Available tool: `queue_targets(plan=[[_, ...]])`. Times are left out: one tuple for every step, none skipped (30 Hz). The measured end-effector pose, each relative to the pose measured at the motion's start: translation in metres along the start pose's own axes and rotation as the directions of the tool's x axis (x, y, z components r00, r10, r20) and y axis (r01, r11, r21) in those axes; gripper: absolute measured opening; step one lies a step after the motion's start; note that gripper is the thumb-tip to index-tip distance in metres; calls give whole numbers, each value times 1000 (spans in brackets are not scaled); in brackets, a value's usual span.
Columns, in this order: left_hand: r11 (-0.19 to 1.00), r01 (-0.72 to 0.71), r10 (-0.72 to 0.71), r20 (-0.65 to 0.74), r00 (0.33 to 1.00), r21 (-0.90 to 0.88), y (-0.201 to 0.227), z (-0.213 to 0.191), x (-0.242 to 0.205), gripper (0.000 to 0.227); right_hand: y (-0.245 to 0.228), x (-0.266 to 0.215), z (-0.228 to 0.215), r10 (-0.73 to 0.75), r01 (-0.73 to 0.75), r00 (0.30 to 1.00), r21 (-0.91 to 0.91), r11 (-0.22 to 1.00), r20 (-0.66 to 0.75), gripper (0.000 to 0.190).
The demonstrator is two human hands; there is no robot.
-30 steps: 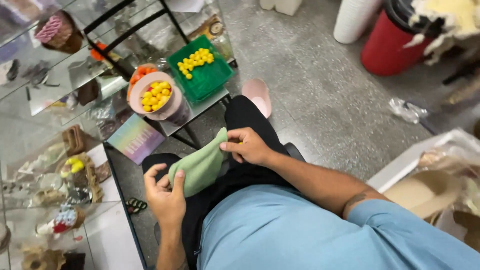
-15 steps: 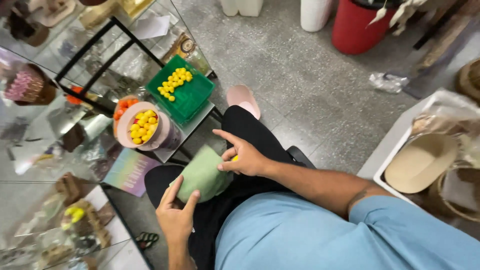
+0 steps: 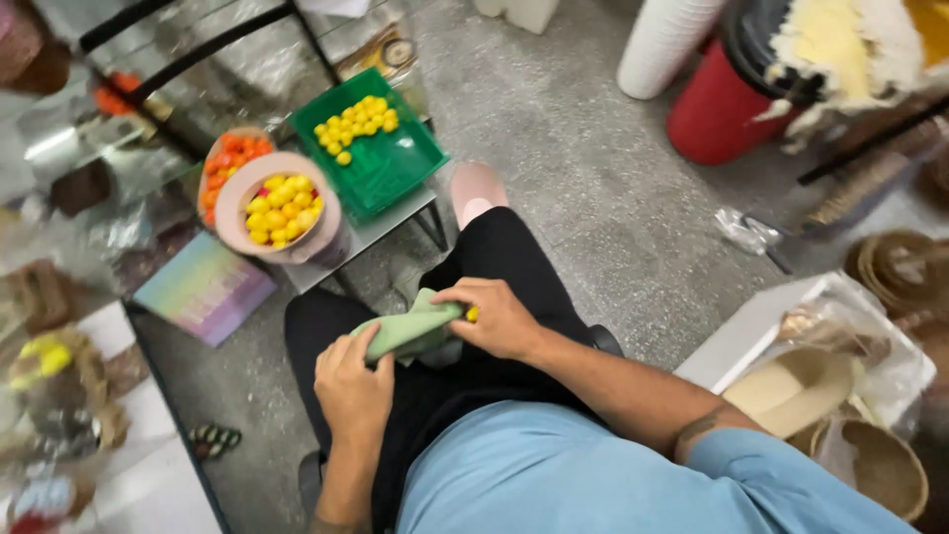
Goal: Cleaning small yellow pet toys individually using a cloth while sitting in a chair.
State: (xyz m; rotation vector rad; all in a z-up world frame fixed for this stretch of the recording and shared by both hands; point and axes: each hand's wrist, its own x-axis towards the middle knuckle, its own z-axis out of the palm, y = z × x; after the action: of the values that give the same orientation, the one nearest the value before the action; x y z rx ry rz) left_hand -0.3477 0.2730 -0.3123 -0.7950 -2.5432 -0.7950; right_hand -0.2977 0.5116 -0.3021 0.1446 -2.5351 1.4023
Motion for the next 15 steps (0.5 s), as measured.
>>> queue_targets(plan=[[999,28,-28,-8,1000,15,2,6,-1,45,4,-2,-1,-12,12,1000,11,1000,29,39],[999,2,1,-71,998,39,-1,10,-2,51,8,0,2,-56,57,998,16,998,-27,34],[998,-24,32,-131,991,66,-3,13,-3,58,12,1,4,-99,102,992,22,995,-84,30],[996,-2,15,-141,990,94,0,9,-2,58,13,2,4,-118,121,991,45,992,-63,30],[996,-32,46,-164,985,83,4,6,0,55,14,3,2,-127,127,989,-2,992,-73,30],[995,-69,81,-185,979,69,7,3,1,51,15,3,1,-134,130,987,-52,990,-87,30],[994,-51,68,-192,979,94,10,-1,-1,51,11,3,1,-150,149,986,-31,988,-71,30],[995,-57,73,-214,974,79,13,-3,0,48,8,4,-1,-151,147,985,-49,988,-80,30],[996,-64,78,-235,969,64,16,-5,0,45,5,4,-3,-151,145,984,-66,987,-90,30],[995,-51,70,-247,967,81,18,-9,-1,45,4,5,-3,-168,164,983,-56,985,-78,30],[996,-46,63,-245,967,74,20,-12,-2,44,2,5,-3,-170,163,982,-87,983,-81,28],[997,-40,54,-242,969,62,24,-14,-2,43,1,4,-6,-168,158,982,-121,980,-84,27],[997,-26,44,-253,967,73,24,-17,-3,43,-2,5,-4,-182,173,981,-114,978,-70,27],[996,-20,41,-255,966,84,25,-17,-4,37,-4,4,-6,-178,166,982,-153,974,-70,24],[995,-14,38,-258,965,95,26,-17,-5,32,-7,4,-7,-175,159,982,-192,968,-70,22]])
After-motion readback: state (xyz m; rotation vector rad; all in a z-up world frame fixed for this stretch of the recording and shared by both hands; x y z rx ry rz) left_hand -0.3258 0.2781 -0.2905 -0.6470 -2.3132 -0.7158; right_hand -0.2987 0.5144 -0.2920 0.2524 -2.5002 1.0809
